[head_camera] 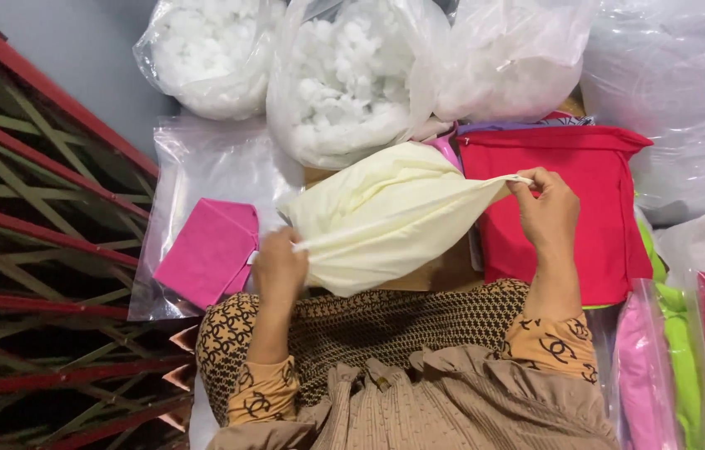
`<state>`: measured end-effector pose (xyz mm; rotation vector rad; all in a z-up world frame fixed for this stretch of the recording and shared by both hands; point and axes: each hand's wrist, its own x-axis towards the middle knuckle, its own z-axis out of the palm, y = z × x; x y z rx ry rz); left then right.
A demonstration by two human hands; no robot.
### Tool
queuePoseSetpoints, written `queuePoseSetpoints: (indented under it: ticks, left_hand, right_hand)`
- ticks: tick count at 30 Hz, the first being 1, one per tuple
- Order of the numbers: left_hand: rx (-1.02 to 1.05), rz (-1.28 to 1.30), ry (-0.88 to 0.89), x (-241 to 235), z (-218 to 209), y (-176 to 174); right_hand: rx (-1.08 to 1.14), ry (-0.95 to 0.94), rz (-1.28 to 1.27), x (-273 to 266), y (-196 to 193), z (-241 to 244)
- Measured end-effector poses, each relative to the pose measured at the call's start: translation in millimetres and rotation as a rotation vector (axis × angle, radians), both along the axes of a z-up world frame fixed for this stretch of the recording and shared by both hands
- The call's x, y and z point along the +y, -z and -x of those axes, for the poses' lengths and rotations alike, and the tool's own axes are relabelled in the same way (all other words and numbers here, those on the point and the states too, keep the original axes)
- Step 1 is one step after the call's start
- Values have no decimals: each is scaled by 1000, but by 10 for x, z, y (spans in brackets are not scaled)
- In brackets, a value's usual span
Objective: The person sits and stuffs white cotton filling into a cream-colored pillowcase by hand. They repeatedly add handfuls of cotton, pat and smooth the pillow to distribute the filling evenly, and adjust the opening to ensure it is filled properly.
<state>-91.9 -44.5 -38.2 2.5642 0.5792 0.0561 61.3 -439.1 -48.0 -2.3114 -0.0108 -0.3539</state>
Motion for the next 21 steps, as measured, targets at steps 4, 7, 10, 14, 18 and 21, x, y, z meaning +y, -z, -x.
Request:
queuePoseSetpoints:
  ticks: [4, 7, 10, 14, 18, 21]
  left_hand:
    - [-199, -212, -111, 336, -398, 118]
    - [-315, -223, -95, 480, -804, -47]
    - [-507, -177, -40, 496, -843, 46]
    - [-111, 698, 54, 420, -976, 54]
    - [-60, 1345, 125, 285, -818, -1]
    - [-112, 1274, 139, 420, -917, 265]
  right_hand:
    - [66, -59, 138, 272, -49, 64]
    - [-110, -4, 108, 378, -119, -143]
    - [-103, 35, 128, 369, 37, -131]
    - [69, 31, 330, 394, 38, -416]
    - [130, 50, 354, 267, 164, -402]
    - [136, 52, 329, 254, 134, -370]
